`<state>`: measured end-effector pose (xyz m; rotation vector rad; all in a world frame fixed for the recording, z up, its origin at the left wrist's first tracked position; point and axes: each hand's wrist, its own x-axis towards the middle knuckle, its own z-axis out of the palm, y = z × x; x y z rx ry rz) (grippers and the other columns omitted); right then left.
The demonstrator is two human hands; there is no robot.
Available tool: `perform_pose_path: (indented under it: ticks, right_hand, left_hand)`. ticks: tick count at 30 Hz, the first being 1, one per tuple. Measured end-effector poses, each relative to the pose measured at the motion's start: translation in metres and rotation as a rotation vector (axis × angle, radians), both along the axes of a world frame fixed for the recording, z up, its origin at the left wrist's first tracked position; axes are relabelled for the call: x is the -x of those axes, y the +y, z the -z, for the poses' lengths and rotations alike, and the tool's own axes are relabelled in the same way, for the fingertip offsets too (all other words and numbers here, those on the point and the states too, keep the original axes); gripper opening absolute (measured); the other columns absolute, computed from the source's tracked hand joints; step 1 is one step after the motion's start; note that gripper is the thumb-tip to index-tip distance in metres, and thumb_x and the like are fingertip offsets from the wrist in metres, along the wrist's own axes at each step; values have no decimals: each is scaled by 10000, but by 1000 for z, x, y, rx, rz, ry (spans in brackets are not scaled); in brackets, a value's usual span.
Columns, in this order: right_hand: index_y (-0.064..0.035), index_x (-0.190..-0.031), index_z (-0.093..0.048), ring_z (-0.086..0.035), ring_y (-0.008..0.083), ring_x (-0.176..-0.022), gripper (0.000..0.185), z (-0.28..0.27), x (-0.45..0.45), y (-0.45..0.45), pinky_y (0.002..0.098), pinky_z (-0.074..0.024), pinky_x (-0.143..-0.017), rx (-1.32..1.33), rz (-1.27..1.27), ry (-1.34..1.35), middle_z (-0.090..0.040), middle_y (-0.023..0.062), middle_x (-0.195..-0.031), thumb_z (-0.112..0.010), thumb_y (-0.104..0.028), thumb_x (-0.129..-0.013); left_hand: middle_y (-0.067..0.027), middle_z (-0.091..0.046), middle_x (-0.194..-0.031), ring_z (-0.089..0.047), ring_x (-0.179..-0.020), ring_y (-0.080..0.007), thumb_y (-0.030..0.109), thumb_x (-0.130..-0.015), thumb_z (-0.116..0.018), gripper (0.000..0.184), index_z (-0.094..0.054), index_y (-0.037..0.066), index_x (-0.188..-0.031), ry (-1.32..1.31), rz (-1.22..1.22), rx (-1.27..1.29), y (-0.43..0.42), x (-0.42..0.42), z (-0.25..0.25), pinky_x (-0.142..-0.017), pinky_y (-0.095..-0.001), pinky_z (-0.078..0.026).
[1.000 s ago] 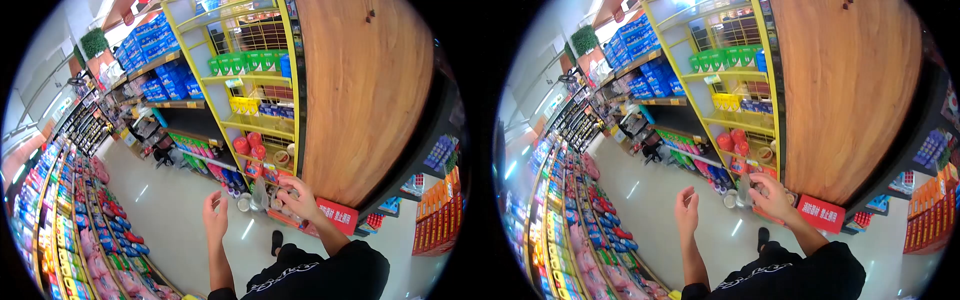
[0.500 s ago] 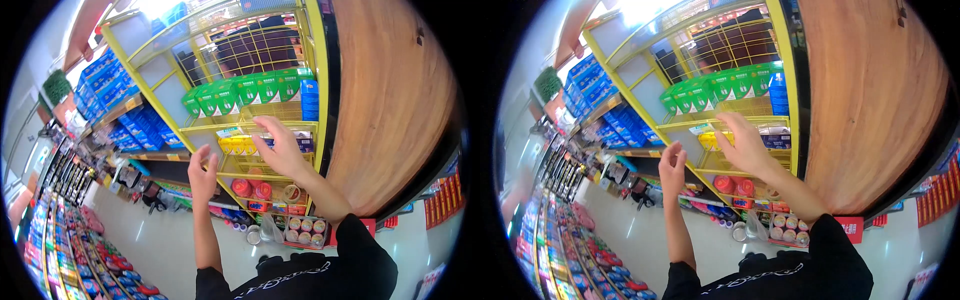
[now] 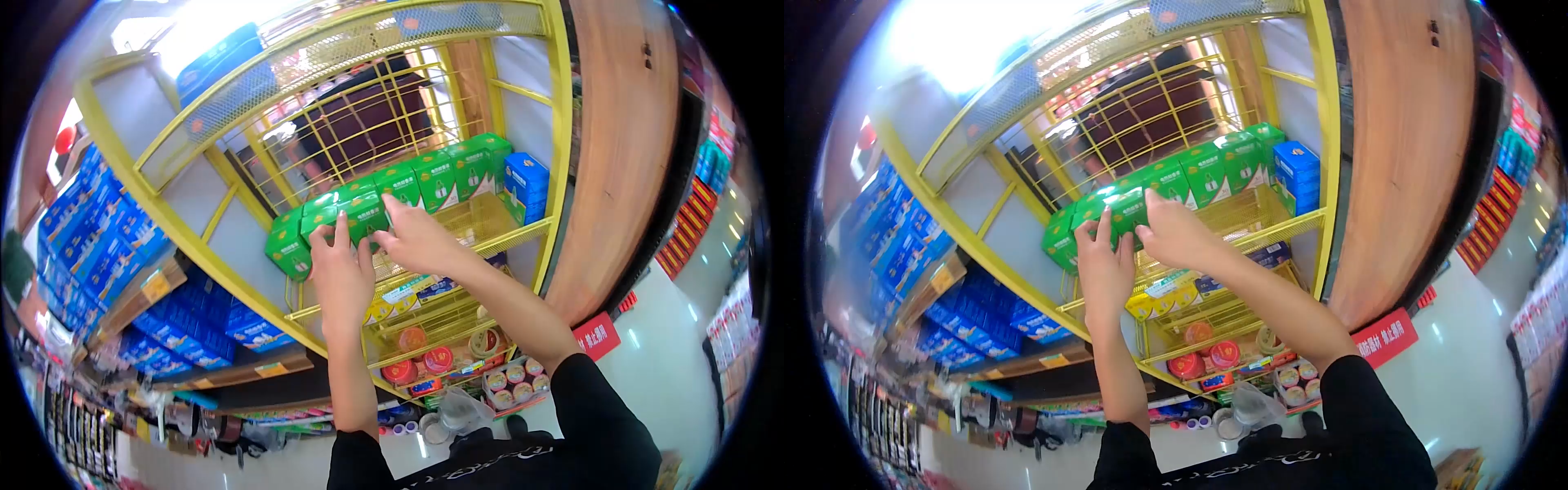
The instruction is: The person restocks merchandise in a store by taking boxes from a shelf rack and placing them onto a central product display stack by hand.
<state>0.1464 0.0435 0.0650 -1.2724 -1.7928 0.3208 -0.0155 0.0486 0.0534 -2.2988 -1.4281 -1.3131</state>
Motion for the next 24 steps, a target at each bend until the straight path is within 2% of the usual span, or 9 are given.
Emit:
perform_pose_path:
  ticks: [2,6,7,10,11,15,18,21,24]
  right_hand:
    - [79,-1192,-523,-638,496,-964,417,9,3,7,522,-516,-812,-1,26,-2,-660,325,-994,-642,-189,-896]
    - [27,-1163,-568,-645,471,-935,344,21,0,10,513,-520,-798,-106,75,79,-671,284,-962,-616,-133,-862]
    - [13,-1156,-580,-648,462,-924,331,19,3,0,511,-522,-792,-123,122,104,-674,272,-949,-605,-117,-852]
    - [36,-1215,-567,-647,459,-944,373,9,-1,-50,515,-527,-775,-338,153,212,-665,273,-1044,-611,-142,-890]
    - [47,-1229,-560,-647,457,-951,383,10,-4,-69,513,-532,-771,-481,208,212,-661,270,-1077,-619,-143,-901]
    - [56,-1261,-557,-673,387,-899,410,8,-49,-164,455,-562,-749,-675,302,145,-674,224,-1123,-662,-83,-890]
    - [47,-1252,-580,-673,332,-835,411,13,-97,-236,411,-566,-698,-788,463,50,-687,187,-1127,-688,-75,-875]
    - [38,-1217,-625,-659,272,-749,399,19,-150,-320,357,-558,-637,-846,637,-53,-693,157,-1148,-723,-93,-853]
    - [36,-1203,-642,-658,250,-720,419,32,-200,-409,328,-558,-634,-886,786,-159,-690,162,-1183,-746,-83,-815]
  left_hand:
    - [-256,-563,-1214,-603,-1106,-420,189,-907,-688,492,-569,-17,-1338,4,23,-38,4,2,4,-916,-479,-505]
    - [-239,-574,-1225,-585,-1122,-417,204,-921,-684,474,-548,-11,-1320,-42,119,-34,-5,2,3,-932,-481,-494]
    - [-242,-571,-1215,-572,-1132,-412,198,-927,-683,461,-552,-14,-1315,-42,180,-138,-7,4,4,-931,-488,-493]
    - [-247,-535,-1240,-531,-1179,-394,178,-952,-676,416,-559,-27,-1294,-107,284,-328,-36,-13,2,-917,-485,-508]
    - [-247,-511,-1274,-540,-1182,-389,168,-957,-672,405,-558,-36,-1288,-121,305,-358,-59,-24,-4,-912,-468,-523]
    - [-230,-458,-1315,-569,-1167,-354,106,-974,-644,339,-543,-48,-1259,-215,398,-449,-124,-74,-7,-900,-412,-565]
    - [-184,-485,-1303,-570,-1159,-322,143,-991,-630,333,-556,-17,-1274,-266,486,-445,-179,-128,-3,-932,-438,-562]
    - [-168,-494,-1227,-569,-1147,-307,131,-996,-619,279,-560,-23,-1221,-476,808,-356,-235,-199,10,-925,-441,-570]
    - [-134,-495,-1132,-555,-1042,-262,128,-989,-637,291,-511,-33,-1197,-460,858,-377,-307,-267,25,-827,-397,-541]
